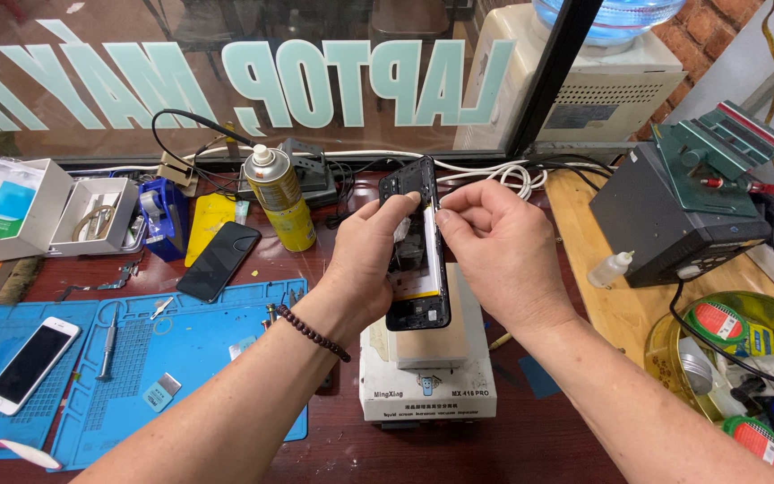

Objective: The person disassembles a smartphone by prying open the back cover and removing the battery. They then reassemble the device by placing the battery back and closing the cover.

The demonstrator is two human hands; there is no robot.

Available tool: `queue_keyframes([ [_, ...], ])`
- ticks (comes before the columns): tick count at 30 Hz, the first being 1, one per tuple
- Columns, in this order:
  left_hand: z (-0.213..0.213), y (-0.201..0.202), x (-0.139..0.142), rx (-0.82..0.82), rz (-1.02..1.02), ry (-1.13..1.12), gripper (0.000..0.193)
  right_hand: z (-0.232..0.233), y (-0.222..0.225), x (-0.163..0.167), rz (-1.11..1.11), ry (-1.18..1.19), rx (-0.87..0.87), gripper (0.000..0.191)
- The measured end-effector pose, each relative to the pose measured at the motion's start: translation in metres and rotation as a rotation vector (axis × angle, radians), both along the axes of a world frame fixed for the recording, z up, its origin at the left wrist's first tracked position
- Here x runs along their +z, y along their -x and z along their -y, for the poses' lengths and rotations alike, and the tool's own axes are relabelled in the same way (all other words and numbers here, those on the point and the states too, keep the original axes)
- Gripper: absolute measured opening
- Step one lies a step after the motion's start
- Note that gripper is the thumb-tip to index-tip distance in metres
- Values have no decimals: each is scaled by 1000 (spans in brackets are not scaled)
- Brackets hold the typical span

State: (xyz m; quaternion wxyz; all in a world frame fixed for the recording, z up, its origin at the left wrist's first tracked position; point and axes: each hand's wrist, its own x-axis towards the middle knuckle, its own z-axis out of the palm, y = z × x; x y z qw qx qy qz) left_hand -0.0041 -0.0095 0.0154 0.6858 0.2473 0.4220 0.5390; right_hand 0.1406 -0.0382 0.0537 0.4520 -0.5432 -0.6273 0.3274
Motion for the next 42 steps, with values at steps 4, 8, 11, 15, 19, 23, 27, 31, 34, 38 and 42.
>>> queue_keyframes([
  [4, -4, 1, -1, -5, 13, 16, 25, -5, 0, 0, -65, -17, 46, 17],
  [8, -7, 2, -2, -3, -2, 54, 27, -7, 1, 2, -33, 19, 28, 12],
  [11, -7, 3, -2, -3, 8, 52, 28, -7, -1, 3, -355, 175, 102, 15],
  [15, -6, 3, -3, -14, -20, -7, 26, -9, 0, 1, -180, 157, 18, 12],
  [19, -4, 1, -6, -18, -16, 9, 25, -12, 0, -2, 62, 37, -2, 15],
  [23, -5, 2, -9, -31, 46, 57, 23, -9, -4, -6, 206, -72, 12, 16],
  [27, -7, 3, -9, -42, 76, 66, 22, -3, -5, -7, 219, -172, 39, 12],
  [31, -7, 4, -7, -73, 161, 70, 22, 6, -6, -2, 205, -145, 68, 11],
  [34, -6, 5, -6, -55, 167, 97, 21, 13, -10, 0, 138, -3, 81, 13],
  [38, -9, 6, -6, -34, 119, 136, 22, 10, -22, -9, 44, 36, 57, 17],
  [42, -9, 9, -11, -63, 156, 156, 22, -17, -46, -28, -149, 204, -133, 23],
])
